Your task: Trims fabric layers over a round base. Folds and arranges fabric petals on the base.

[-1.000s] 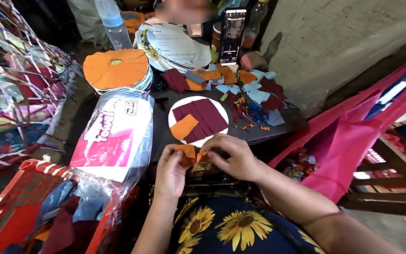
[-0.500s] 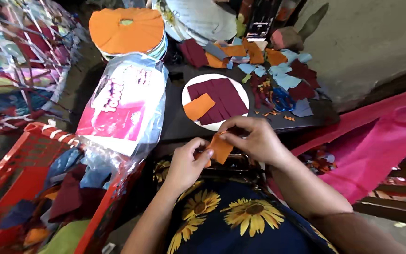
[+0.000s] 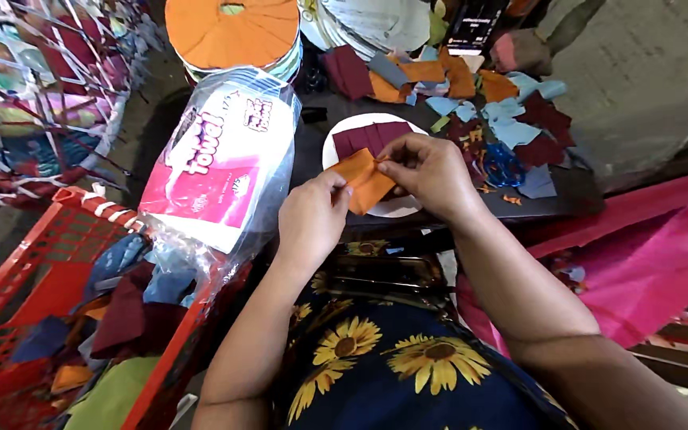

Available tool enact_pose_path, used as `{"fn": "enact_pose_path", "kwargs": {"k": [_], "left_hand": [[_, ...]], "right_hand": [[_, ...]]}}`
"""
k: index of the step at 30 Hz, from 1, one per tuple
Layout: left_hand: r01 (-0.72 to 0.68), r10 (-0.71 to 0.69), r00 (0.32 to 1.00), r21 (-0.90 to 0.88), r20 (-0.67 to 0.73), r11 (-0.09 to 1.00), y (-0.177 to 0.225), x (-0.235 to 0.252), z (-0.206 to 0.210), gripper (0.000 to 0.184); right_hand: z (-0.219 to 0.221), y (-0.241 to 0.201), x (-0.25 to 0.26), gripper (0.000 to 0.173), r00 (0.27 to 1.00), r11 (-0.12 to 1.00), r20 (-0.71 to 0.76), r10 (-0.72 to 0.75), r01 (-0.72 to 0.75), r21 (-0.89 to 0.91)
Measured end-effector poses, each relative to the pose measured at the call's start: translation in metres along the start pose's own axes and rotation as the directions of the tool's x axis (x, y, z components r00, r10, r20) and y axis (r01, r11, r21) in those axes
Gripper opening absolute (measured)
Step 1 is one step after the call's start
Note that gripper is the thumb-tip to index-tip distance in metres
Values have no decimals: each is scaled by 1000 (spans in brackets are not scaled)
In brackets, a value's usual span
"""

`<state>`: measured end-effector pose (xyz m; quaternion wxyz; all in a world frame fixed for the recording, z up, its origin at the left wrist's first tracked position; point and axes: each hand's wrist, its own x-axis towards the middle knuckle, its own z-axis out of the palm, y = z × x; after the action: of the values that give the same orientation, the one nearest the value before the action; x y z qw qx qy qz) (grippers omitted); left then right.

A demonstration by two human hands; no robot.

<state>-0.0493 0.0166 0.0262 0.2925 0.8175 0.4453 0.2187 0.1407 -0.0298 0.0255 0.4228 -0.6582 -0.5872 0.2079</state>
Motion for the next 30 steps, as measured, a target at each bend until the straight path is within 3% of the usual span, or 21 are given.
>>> {"fn": "enact_pose_path", "kwargs": {"k": [3,6,9,12,14,24,30], "left_hand": [[67,-71,996,90,51,994,2,10,-3,20],[44,-33,994,107,-102,993,-5,3,-4,20],[-135,166,959,144,-231,980,-17,-10,2,22],[-321,362,916,225,-172,920,-28,-18,14,32],[-360,414,901,310,-128,880,-33,-21,23,35],[-398,533,833,509,-148,764,-42,-28,38,32],[-365,513,840,516,-175,775,-40,-28,39,37]], "right_hand": [[4,8,13,12,999,998,32,28,-27,-49],[7,14,18,12,997,996,52,52,-48,-74],[8,17,17,13,997,995,50,55,-51,-89],[8,16,17,13,997,994,55,52,-46,-95],[8,14,17,13,997,994,61,50,-44,-100],[7,15,19,11,992,988,50,-113,118,-97],[7,16,23,13,993,993,82,-85,91,-72]]}}
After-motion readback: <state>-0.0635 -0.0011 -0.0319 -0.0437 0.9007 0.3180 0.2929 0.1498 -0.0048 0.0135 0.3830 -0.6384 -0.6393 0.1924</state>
